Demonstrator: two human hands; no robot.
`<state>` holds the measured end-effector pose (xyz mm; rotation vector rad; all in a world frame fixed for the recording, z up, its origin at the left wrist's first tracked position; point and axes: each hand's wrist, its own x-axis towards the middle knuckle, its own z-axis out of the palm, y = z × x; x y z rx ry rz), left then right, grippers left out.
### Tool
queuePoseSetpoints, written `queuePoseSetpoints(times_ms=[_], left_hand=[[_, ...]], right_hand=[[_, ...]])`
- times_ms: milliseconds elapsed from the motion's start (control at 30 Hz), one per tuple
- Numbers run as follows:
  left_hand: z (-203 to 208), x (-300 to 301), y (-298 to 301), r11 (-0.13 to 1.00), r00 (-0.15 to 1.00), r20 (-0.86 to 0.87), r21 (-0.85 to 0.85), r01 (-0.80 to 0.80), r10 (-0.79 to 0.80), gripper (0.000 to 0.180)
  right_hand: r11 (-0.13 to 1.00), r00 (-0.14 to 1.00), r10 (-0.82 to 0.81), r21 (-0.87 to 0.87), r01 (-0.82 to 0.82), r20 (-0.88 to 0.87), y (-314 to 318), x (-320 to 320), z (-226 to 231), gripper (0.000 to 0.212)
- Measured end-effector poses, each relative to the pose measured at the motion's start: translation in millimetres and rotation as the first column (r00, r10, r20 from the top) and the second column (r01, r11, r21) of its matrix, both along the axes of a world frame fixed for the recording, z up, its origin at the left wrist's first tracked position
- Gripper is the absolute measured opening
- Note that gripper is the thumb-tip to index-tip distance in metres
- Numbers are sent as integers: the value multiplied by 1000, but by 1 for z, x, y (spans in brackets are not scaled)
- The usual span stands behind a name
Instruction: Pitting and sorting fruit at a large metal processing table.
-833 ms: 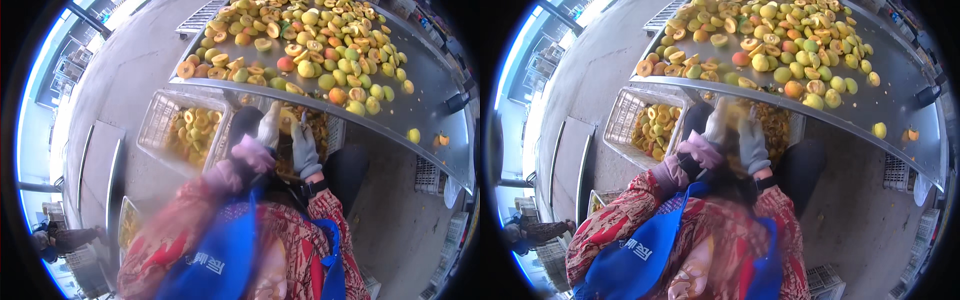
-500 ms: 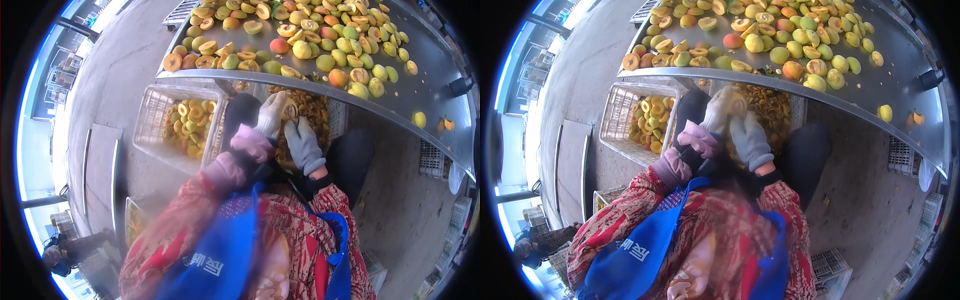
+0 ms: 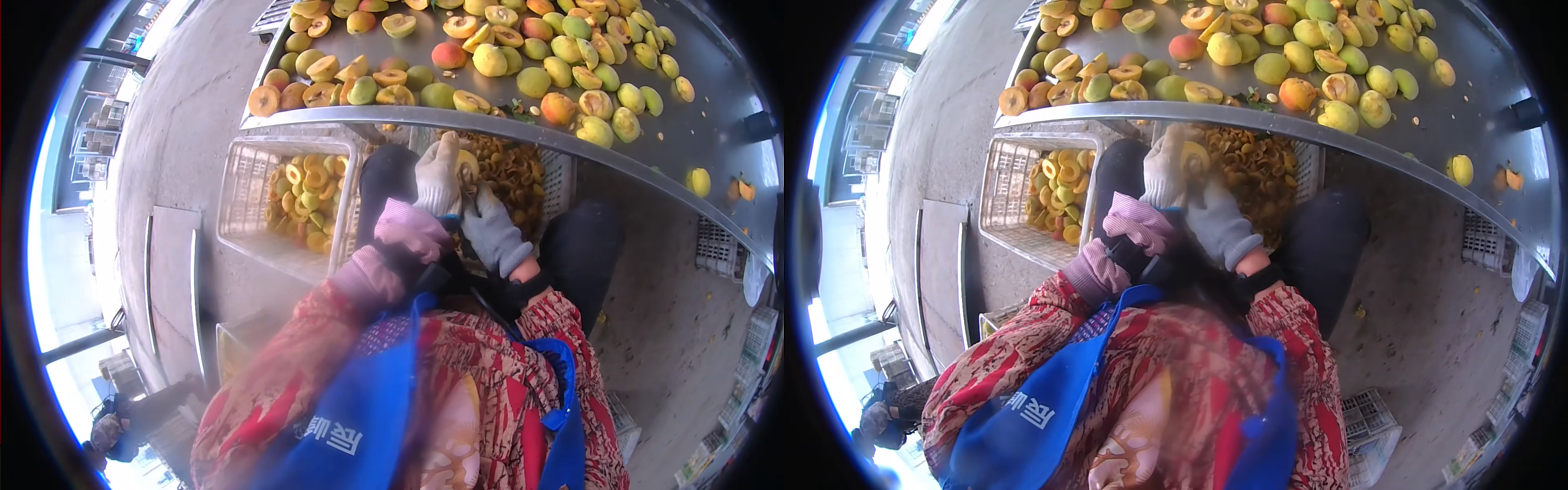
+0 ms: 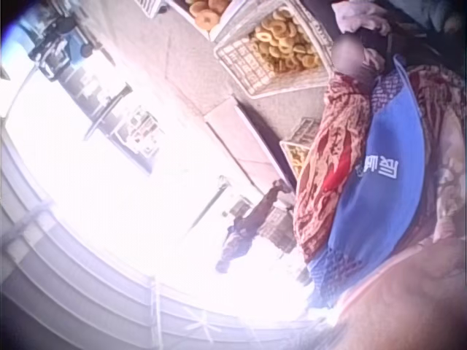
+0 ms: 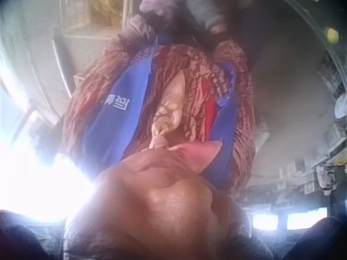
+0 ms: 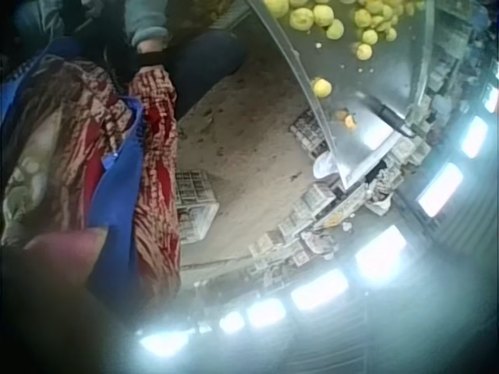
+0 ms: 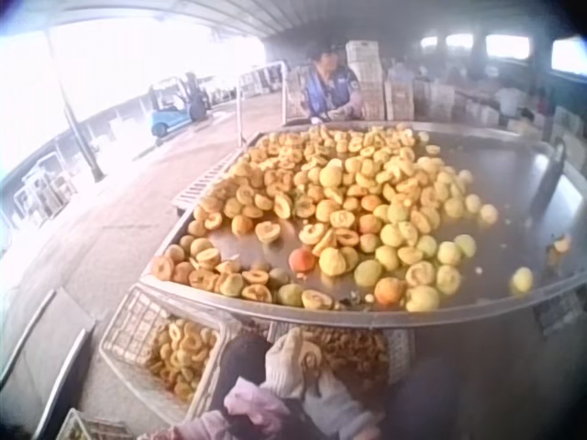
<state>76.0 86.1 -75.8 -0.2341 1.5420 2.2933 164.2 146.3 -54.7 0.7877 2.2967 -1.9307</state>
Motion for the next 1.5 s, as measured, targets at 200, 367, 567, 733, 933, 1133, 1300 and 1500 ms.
queuePoseSetpoints(times_ms=[200,367,567,733,933,1133,1300,1500], left_hand=[[9,-13,-2,961,965,183,-168,219,-188,37],[-3,-9,1,988,964,224,-16,151,-144,41],[-18,-6,-8,948,984,54,-263,180,-171,41],[-1,-4,-2,936,976,143,-289,202,-166,41],[-9,-1,-6,979,995,45,-183,91,-84,45],[0,5,-8,944,980,12,-265,197,-201,49],[15,7,-16,882,918,11,-274,384,-397,39],[38,3,-12,783,825,105,-267,562,-556,38]], right_hand=[[983,987,162,-88,-163,-22,14,11,-24,29],[988,980,146,-40,-153,-132,17,13,-49,28],[857,962,252,-486,-173,101,19,16,-22,24],[917,945,275,-344,-201,180,18,17,-8,22],[881,988,127,-467,-69,93,12,15,-10,17],[791,959,253,-597,-130,126,26,13,1,10],[482,942,329,-870,-103,71,37,20,4,21],[251,953,296,-957,-146,-68,37,31,3,20]])
